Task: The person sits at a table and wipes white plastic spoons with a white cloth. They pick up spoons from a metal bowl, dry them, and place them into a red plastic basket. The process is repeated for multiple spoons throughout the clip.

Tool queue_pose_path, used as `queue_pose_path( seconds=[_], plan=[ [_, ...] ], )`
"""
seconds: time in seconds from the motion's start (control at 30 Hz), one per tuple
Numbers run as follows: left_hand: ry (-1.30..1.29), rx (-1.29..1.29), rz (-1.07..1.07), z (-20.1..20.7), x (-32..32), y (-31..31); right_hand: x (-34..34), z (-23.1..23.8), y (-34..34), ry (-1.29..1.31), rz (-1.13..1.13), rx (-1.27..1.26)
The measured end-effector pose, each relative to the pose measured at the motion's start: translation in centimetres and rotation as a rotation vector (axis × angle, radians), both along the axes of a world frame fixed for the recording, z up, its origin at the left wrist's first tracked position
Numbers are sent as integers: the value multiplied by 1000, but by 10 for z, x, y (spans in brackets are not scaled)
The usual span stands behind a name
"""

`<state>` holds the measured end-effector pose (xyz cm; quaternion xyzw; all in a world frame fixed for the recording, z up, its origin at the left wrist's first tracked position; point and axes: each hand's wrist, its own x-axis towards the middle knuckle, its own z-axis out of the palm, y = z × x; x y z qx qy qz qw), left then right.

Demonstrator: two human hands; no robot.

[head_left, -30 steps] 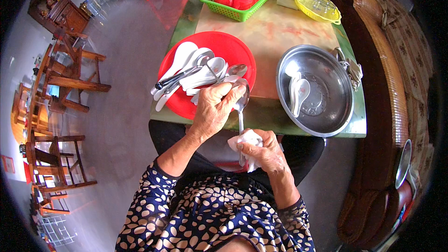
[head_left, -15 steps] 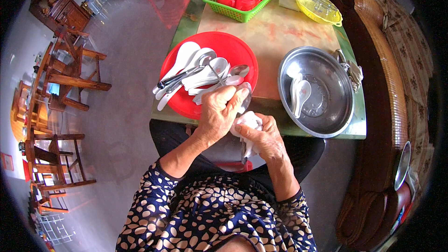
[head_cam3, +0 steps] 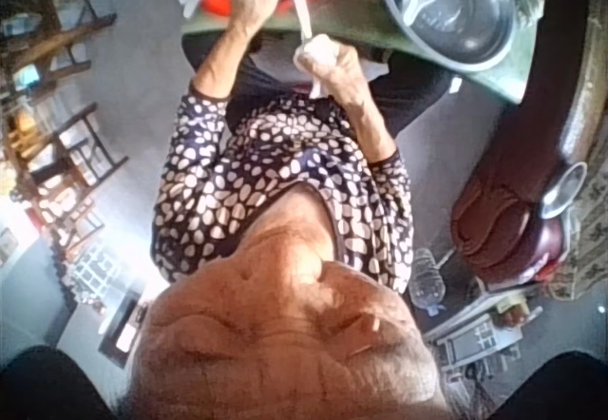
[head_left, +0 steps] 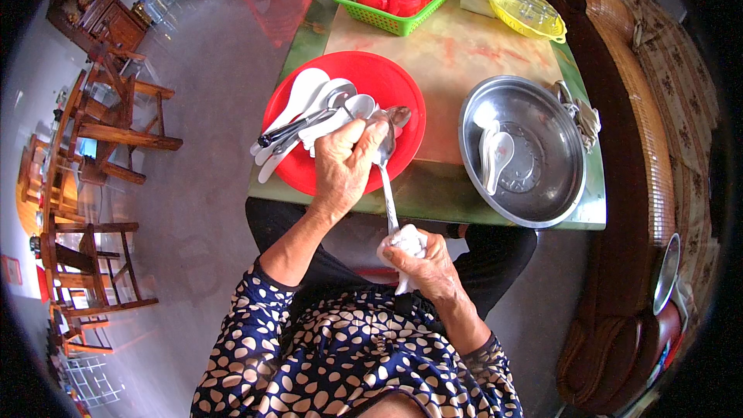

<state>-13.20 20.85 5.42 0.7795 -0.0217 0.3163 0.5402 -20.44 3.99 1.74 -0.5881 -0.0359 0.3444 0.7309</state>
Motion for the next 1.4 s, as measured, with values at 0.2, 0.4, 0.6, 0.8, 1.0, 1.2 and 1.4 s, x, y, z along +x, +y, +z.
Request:
queue_pose_path(
  seconds=[0.2, 0.4, 0.6, 0.8, 1.0, 1.2, 1.4],
  plan=[
    [147, -16, -5, 1, 4, 27, -16, -17, -26, 42, -205, -70],
    [168, 84, -66, -11, -18, 0, 16, 5, -7, -227, -364, 179],
    [75, 110, -52, -8, -30, -18, 39, 19, 14, -150, -139, 152],
    [-2, 119, -49, -2, -31, -17, 41, 14, 16, -29, 14, 185],
    [71, 67, -33, -3, -26, -7, 20, 6, 15, 48, 31, 185],
    [40, 67, -48, -8, -24, -3, 3, 7, 0, 150, 60, 178],
    [85, -35, -53, -3, -27, 0, -5, -2, -11, 149, 136, 162]
  ],
)
